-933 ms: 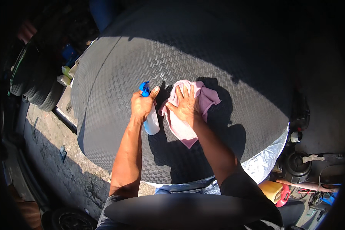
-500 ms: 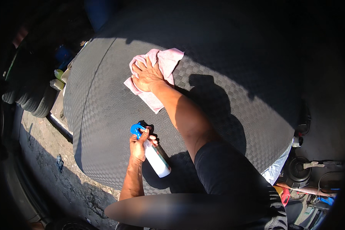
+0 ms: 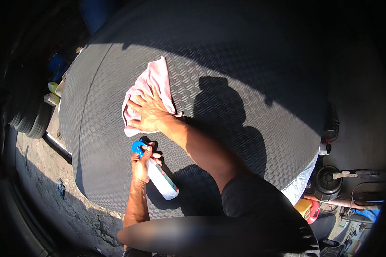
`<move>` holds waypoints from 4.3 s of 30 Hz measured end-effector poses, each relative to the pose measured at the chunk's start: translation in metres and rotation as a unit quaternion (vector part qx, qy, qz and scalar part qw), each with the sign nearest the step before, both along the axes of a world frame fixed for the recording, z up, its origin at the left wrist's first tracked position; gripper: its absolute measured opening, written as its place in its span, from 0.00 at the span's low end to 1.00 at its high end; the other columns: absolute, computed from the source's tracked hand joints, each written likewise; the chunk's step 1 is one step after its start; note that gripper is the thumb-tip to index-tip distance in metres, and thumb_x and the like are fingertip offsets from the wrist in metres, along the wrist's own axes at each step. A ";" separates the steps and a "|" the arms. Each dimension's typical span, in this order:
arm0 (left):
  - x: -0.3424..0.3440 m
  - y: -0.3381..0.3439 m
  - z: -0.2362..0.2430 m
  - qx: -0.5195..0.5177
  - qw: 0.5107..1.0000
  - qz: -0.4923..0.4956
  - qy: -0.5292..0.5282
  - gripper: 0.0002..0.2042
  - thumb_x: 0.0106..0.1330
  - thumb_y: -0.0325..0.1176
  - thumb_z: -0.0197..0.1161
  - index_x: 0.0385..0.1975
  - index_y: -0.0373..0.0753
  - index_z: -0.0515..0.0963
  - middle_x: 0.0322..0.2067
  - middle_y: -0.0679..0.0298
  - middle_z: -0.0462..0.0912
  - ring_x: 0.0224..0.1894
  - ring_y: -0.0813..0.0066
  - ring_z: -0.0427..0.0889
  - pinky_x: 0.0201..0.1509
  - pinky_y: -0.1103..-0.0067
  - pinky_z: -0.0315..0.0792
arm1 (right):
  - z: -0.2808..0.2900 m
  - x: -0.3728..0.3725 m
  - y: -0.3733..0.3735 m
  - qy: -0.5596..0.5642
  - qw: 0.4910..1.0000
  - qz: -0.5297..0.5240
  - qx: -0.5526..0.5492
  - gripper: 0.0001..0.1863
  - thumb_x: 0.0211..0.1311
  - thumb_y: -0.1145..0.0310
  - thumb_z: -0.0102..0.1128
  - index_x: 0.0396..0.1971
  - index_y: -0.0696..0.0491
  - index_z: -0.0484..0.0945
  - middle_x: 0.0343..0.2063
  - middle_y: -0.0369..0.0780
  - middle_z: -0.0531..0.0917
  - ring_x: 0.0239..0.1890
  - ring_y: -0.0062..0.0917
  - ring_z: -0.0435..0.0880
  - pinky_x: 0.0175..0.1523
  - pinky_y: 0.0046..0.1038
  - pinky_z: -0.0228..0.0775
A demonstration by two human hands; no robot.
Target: The person repeatedly sprays a cleaning solution onto a black diamond-plate trunk mat and wipes it with a pink cloth. They work across the surface, lifting and repositioning the mat to reach different areas, then continue wiping until the clip ends.
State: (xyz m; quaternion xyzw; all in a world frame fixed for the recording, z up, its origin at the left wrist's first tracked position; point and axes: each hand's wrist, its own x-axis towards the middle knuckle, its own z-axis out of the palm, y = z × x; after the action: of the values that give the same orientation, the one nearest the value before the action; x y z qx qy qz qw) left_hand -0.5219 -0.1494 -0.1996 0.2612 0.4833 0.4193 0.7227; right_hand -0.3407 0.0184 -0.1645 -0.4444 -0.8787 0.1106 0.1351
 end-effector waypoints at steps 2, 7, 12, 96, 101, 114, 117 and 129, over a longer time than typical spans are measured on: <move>-0.001 0.001 0.000 -0.026 0.999 0.012 0.021 0.15 0.78 0.38 0.68 0.56 0.37 0.83 0.29 0.56 0.89 0.24 0.65 0.87 0.28 0.68 0.84 | -0.010 0.029 -0.040 0.071 0.997 -0.024 0.014 0.46 0.70 0.33 0.59 0.80 0.44 0.66 0.76 0.51 0.68 0.80 0.51 0.61 0.86 0.44 0.44; 0.000 0.001 -0.006 0.053 0.999 0.003 0.002 0.14 0.76 0.40 0.71 0.52 0.39 0.84 0.28 0.57 0.89 0.23 0.67 0.87 0.26 0.67 0.83 | 0.036 0.283 -0.120 -0.082 0.810 -0.580 -0.045 0.38 0.77 0.40 0.53 0.79 0.43 0.66 0.80 0.49 0.63 0.82 0.40 0.60 0.84 0.60 0.41; 0.002 0.004 -0.012 0.044 0.999 -0.011 0.011 0.15 0.75 0.43 0.72 0.51 0.41 0.83 0.28 0.59 0.88 0.22 0.67 0.86 0.21 0.65 0.82 | 0.029 0.150 -0.119 -0.065 0.885 -0.457 -0.060 0.45 0.70 0.30 0.50 0.78 0.44 0.70 0.82 0.46 0.60 0.85 0.54 0.49 0.81 0.70 0.37; -0.225 -0.139 0.125 0.182 0.906 0.082 0.374 0.33 0.75 0.65 0.63 0.56 0.36 0.72 0.51 0.47 0.73 0.56 0.48 0.74 0.63 0.53 0.70 | 0.102 -0.243 -0.290 0.245 0.946 -0.008 -0.211 0.51 0.64 0.66 0.78 0.82 0.53 0.57 0.73 0.52 0.74 0.74 0.43 0.75 0.75 0.40 0.70; -0.295 -0.142 0.063 0.166 0.943 -0.019 0.289 0.60 0.61 0.70 0.74 0.81 0.38 0.49 0.76 0.35 0.56 0.82 0.39 0.51 0.83 0.50 0.55 | 0.060 -0.309 -0.264 0.316 0.926 -0.097 -0.182 0.20 0.74 0.70 0.65 0.63 0.55 0.78 0.51 0.47 0.88 0.48 0.32 0.91 0.52 0.34 0.82; -0.548 -0.179 -0.194 -0.073 0.992 0.102 0.023 0.38 0.58 0.36 0.88 0.63 0.29 0.71 0.57 0.52 0.87 0.65 0.60 0.81 0.70 0.69 0.76 | 0.045 -0.457 -0.066 0.093 0.910 -0.323 -0.243 0.33 0.71 0.35 0.67 0.34 0.56 0.89 0.25 0.36 0.88 0.26 0.22 0.86 0.34 0.30 0.80; -0.570 -0.194 -0.154 -0.025 0.997 0.070 0.021 0.25 0.62 0.33 0.85 0.54 0.35 0.78 0.50 0.61 0.89 0.54 0.71 0.85 0.64 0.73 0.78 | 0.043 -0.496 -0.047 0.038 0.926 -0.296 -0.232 0.40 0.68 0.28 0.63 0.27 0.57 0.87 0.24 0.41 0.87 0.30 0.31 0.88 0.40 0.39 0.81; -0.580 -0.268 -0.148 -0.126 0.991 -0.052 0.004 0.29 0.68 0.48 0.80 0.60 0.34 0.81 0.52 0.63 0.89 0.53 0.73 0.84 0.60 0.74 0.77 | 0.054 -0.559 -0.071 -0.029 0.926 -0.293 -0.238 0.41 0.66 0.27 0.65 0.29 0.59 0.87 0.27 0.48 0.88 0.35 0.41 0.91 0.46 0.46 0.82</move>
State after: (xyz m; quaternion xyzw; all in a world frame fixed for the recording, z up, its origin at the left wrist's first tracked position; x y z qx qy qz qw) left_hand -1.1021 -0.4175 -0.3478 0.1951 0.5209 0.3159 0.7686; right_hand -0.8997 -0.0528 -0.1107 -0.7044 -0.6604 0.2588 0.0265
